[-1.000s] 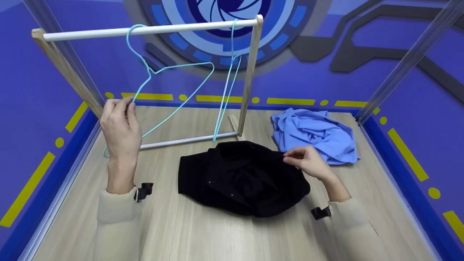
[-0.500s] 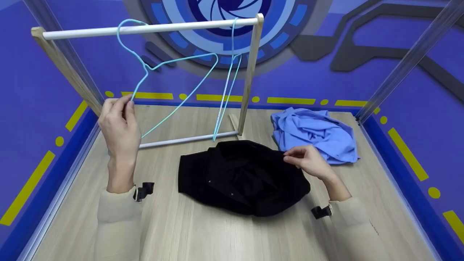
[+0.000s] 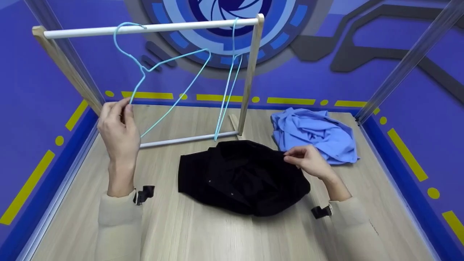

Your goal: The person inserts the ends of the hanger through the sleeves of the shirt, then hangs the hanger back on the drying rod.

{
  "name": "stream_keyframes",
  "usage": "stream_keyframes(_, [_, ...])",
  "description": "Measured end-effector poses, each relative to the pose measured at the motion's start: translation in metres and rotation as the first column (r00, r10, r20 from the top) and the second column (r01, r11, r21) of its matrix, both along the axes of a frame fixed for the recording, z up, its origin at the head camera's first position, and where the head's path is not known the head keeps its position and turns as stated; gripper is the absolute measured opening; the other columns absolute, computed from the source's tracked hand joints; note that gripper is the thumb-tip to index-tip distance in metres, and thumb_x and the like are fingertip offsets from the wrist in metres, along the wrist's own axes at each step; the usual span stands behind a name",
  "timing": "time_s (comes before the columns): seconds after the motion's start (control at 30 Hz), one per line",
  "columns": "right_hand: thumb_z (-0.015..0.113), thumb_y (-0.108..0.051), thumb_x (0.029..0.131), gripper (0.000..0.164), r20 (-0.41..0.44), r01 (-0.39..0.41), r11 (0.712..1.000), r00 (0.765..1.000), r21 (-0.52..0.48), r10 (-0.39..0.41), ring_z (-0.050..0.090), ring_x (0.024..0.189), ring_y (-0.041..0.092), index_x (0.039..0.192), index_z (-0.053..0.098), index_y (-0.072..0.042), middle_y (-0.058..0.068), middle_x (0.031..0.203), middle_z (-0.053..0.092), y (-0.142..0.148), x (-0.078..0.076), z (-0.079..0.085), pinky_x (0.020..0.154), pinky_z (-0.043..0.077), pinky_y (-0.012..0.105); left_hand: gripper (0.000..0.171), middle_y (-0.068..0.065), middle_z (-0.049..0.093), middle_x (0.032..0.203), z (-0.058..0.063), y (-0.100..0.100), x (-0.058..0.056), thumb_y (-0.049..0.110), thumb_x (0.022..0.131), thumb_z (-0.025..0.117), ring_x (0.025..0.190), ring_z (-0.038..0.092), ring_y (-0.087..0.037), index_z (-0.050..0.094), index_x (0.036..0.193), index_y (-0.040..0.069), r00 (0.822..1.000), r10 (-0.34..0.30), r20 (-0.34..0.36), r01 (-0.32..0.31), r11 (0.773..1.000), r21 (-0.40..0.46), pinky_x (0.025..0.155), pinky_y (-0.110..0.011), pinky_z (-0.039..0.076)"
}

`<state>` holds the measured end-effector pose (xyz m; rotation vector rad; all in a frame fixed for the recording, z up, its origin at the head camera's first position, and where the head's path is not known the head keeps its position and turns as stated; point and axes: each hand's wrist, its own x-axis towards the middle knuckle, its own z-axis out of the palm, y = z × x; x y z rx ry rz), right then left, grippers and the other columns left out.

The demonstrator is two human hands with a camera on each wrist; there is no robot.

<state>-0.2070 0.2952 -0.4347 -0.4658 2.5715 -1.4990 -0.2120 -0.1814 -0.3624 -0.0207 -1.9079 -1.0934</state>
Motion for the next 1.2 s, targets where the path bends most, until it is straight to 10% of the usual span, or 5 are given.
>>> stream_keyframes(1.2, [0.07,0.003,0.094,0.012,-0.014,0.01,1.0,1.0,-0.021,-0.01,0.052,0.056,0.008,0.1,0.073,0.013,0.026,0.083,0.069,-0.001,-0.005,0.001,0.053,0.044,0.019,0.013,-0.019,0.065,0.092,-0.038,-0.009,0.016,-0.002,0.097,0.065,0.08,0.059,-0.017,0.074,0.102,-0.009,0.994,-0.032,0.101,0.037,0.998,-0.053,0.07,-0.021,0.043])
